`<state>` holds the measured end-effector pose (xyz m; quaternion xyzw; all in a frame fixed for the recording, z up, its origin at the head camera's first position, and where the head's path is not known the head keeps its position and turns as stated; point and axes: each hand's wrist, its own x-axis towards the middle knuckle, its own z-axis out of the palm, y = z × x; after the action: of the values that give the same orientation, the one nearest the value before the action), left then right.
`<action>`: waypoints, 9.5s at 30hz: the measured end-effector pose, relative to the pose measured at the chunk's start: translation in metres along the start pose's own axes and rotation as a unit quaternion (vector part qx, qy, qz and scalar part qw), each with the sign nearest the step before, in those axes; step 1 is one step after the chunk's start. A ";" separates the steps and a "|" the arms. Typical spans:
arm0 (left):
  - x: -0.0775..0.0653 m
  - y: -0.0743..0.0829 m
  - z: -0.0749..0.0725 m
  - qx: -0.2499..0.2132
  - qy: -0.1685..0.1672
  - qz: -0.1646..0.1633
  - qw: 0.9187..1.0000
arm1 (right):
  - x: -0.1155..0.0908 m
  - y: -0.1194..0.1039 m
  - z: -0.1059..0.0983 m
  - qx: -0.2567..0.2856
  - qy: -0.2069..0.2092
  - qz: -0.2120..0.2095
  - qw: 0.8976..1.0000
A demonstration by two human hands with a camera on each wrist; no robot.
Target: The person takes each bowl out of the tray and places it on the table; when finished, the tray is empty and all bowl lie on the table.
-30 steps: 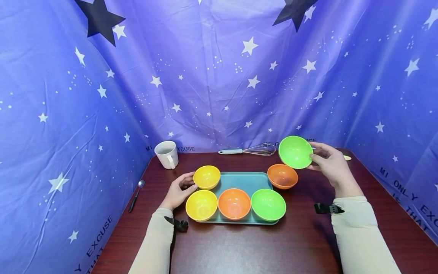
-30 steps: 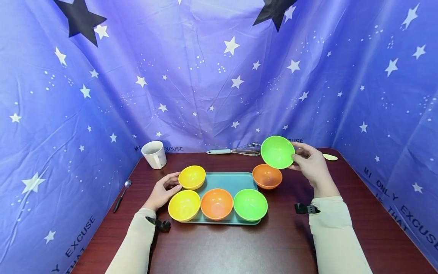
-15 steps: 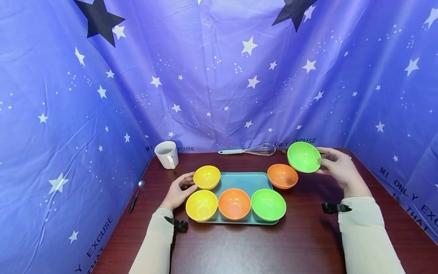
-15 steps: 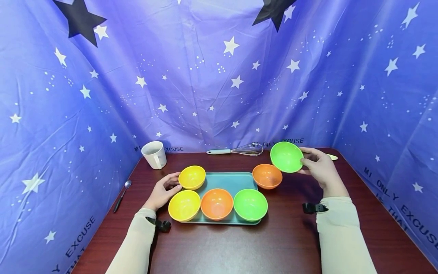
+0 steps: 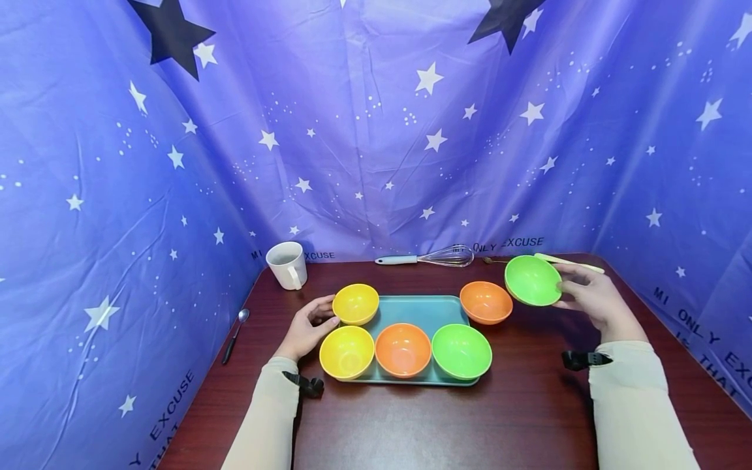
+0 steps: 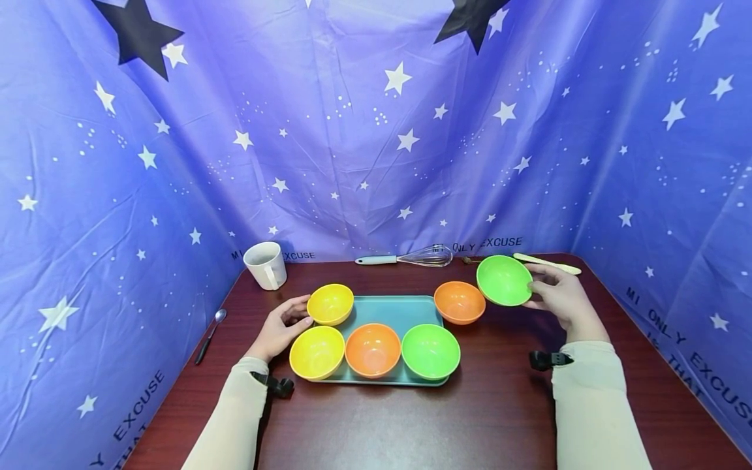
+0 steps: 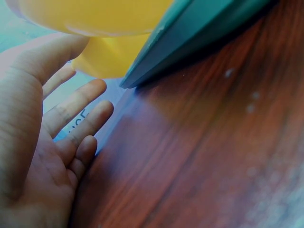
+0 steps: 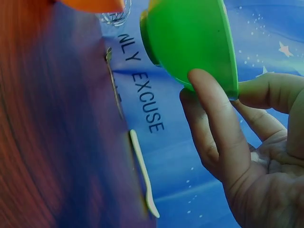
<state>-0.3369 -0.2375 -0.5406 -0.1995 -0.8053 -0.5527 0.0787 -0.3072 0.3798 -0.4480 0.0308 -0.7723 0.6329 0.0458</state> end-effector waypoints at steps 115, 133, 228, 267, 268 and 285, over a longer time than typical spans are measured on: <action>-0.002 -0.003 0.001 0.005 0.004 0.023 1.000 | -0.003 -0.020 0.017 -0.158 0.168 0.045 0.972; -0.005 0.008 -0.002 -0.002 -0.002 0.016 1.000 | 0.024 -0.060 0.060 -0.119 0.081 -0.020 0.989; -0.070 0.034 -0.026 0.031 -0.158 0.017 0.987 | 0.084 -0.070 0.318 -0.091 -0.259 0.101 0.956; -0.069 0.040 -0.024 0.049 -0.161 0.003 0.986 | 0.093 -0.062 0.346 -0.098 -0.294 0.160 0.937; -0.069 0.040 -0.024 0.049 -0.161 0.003 0.986 | 0.092 -0.062 0.346 -0.092 -0.293 0.161 0.938; -0.070 0.040 -0.024 0.044 -0.163 0.019 0.986 | 0.094 -0.073 0.325 -0.066 -0.291 0.121 0.947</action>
<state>-0.2594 -0.2633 -0.5212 -0.2986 -0.8268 -0.4755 -0.0339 -0.4036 0.0480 -0.4292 0.1167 -0.7901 0.5446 -0.2559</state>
